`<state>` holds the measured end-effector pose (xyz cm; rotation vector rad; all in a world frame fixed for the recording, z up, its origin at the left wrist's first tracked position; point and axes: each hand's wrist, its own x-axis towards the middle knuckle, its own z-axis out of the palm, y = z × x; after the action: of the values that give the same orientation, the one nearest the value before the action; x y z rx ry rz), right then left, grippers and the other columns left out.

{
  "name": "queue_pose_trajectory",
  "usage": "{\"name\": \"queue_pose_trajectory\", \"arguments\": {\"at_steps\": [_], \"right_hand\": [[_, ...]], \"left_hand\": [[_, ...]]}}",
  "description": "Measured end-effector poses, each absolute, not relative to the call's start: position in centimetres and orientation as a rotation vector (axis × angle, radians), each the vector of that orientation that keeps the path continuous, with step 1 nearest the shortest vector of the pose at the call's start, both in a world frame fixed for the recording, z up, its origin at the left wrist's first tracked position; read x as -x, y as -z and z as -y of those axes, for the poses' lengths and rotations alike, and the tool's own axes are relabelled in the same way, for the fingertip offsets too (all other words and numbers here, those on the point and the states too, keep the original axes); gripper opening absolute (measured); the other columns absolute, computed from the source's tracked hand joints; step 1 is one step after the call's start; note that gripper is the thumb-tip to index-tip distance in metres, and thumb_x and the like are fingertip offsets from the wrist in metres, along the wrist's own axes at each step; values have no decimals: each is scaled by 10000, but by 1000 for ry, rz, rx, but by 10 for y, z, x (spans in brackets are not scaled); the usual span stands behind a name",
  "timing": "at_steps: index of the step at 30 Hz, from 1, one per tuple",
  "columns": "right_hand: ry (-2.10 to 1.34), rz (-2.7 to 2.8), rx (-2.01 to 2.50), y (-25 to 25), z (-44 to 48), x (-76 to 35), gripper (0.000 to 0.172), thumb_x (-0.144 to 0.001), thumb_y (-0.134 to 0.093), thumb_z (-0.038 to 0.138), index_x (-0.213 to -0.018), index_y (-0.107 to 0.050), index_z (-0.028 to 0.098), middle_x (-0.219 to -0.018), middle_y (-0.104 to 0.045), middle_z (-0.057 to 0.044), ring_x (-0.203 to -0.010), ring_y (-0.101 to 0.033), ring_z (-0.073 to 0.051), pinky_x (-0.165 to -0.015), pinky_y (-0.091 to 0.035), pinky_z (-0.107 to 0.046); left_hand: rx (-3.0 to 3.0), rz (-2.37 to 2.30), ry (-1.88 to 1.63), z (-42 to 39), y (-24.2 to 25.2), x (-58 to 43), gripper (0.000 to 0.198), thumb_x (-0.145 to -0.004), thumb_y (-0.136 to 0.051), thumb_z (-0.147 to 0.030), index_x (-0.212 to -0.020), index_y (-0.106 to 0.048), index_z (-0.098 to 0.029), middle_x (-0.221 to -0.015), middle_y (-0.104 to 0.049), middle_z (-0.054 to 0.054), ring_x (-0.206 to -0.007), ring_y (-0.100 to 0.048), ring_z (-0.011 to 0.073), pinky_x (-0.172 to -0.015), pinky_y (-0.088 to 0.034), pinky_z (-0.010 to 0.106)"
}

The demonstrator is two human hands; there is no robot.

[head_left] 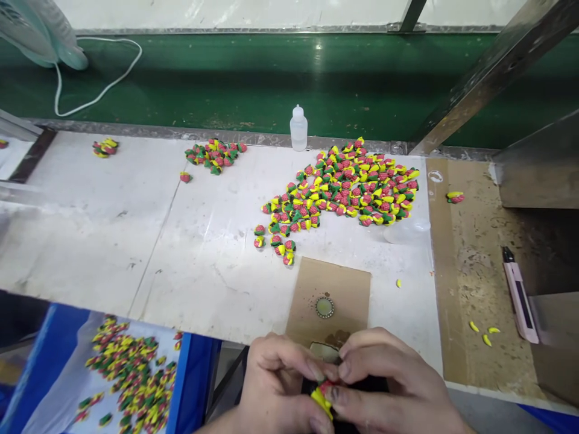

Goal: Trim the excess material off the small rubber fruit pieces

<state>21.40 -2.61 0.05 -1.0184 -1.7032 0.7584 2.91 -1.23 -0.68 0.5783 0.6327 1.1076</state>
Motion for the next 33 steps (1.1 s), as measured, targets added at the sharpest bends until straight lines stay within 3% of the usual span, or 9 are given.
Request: {"name": "queue_pose_trajectory", "arguments": {"at_steps": [4, 7, 9, 11, 15, 20, 28, 33], "right_hand": [[-626, 1823, 976, -4, 27, -217, 121, -1038, -684, 155, -1077, -784, 211, -838, -793, -13, -985, -767, -167, -848, -665, -226], [-618, 1811, 1021, -4, 28, -218, 182, -1006, -726, 158, -1122, -783, 285, -870, -789, -1, -954, -771, -173, -806, -663, -226], [-707, 1670, 1042, -4, 28, -217, 196, -1018, -723, 259, -1205, -734, 318, -935, -772, -26, -919, -767, -191, -776, -665, -264], [-920, 1513, 1036, -6, 27, -214, 179, -1075, -617, 435, -1148, -684, 286, -859, -717, -20, -771, -727, -175, -696, -641, -261], [-1603, 1387, 944, -16, 24, -205, 584, -1100, -341, 690, -788, -549, 243, -630, -490, 45, -523, -500, -109, -482, -435, -185], [-2168, 926, 720, -17, 23, -201, 547, -1012, -567, 726, -781, -459, 243, -605, -383, 83, -459, -318, -65, -421, -239, -198], [-2332, 990, 582, 7, 28, -200, 643, -990, -540, 785, -700, -415, 225, -696, -363, 52, -662, -340, -109, -627, -324, -263], [-2235, 882, 767, 5, 40, -193, 661, -899, -578, 870, -754, -515, 229, -733, -409, 28, -723, -431, -149, -797, -463, -296]], "left_hand": [[-555, -563, -1093, 20, 12, -30, 367, -700, -1004, -153, -992, -854, -318, -979, -902, -13, -882, -865, 181, -786, -665, 183], [-595, -579, -1065, 17, 13, -26, 406, -705, -1003, -172, -1044, -840, -323, -993, -901, -8, -870, -860, 177, -782, -655, 193], [-704, -601, -1091, 11, 11, -23, 436, -686, -1013, -217, -1070, -839, -328, -975, -901, 16, -820, -856, 200, -732, -657, 225], [-909, -642, -1149, 4, 8, -21, 487, -642, -1029, -281, -1090, -848, -341, -906, -899, 30, -820, -852, 242, -753, -665, 287], [-1239, -714, -1150, -5, 3, -18, 519, -624, -1028, -349, -1115, -860, -367, -833, -892, 37, -883, -860, 299, -989, -630, 414], [-1157, -620, -1088, 0, 9, -20, 505, -673, -1008, -297, -1146, -852, -378, -920, -897, 24, -874, -871, 290, -1010, -657, 410], [-1162, -481, -1145, 9, 21, -21, 562, -705, -997, -316, -1239, -823, -341, -1047, -882, 28, -916, -863, 249, -984, -666, 287], [-1130, -517, -1103, 0, 8, -24, 492, -770, -966, -245, -1229, -825, -353, -1053, -886, 9, -955, -861, 226, -988, -664, 277]]}}
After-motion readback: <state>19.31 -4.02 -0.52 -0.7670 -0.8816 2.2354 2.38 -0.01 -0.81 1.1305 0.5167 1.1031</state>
